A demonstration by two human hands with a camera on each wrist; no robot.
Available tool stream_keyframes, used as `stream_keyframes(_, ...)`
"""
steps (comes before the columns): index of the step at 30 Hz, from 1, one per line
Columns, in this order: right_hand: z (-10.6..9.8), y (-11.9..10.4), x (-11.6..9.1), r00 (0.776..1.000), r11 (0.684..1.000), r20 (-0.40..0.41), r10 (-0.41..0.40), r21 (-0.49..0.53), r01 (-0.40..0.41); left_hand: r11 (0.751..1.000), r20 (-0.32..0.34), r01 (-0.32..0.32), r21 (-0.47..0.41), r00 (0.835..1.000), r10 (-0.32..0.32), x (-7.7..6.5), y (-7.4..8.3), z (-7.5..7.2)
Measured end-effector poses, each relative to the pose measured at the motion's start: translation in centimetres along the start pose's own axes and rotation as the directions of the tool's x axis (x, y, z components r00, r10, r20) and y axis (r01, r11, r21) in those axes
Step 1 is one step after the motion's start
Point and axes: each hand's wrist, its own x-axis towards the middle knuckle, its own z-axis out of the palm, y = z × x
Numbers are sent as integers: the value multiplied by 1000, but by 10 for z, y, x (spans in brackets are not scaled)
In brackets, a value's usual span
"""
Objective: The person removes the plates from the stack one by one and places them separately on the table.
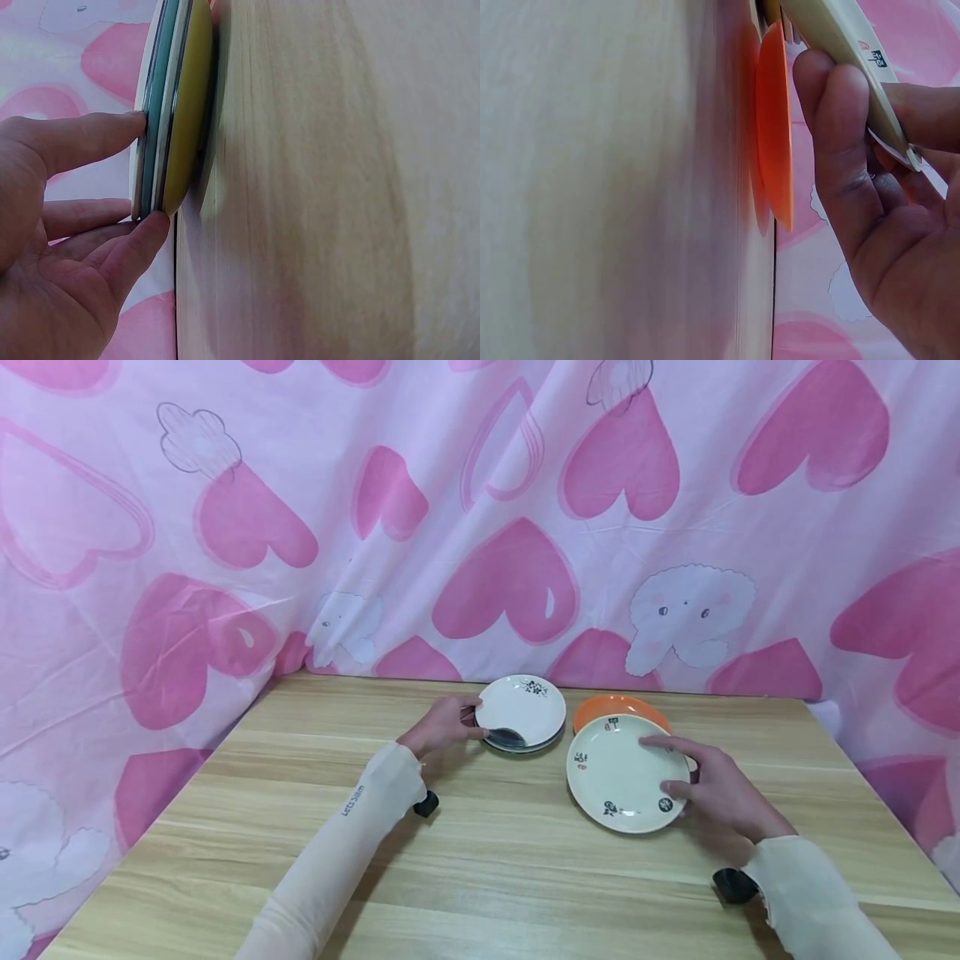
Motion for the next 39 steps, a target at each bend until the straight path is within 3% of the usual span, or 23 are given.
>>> stream_keyframes(25, 0, 8, -9, 1000, 994, 17, -22, -107, 24, 1000, 2, -2, 10, 1000, 2, -1, 1, 0)
stream_keyframes(39, 0, 13, -19, 998, 997, 34, -44, -61, 46, 999, 3, 6, 33, 1000, -6, 0, 1, 0)
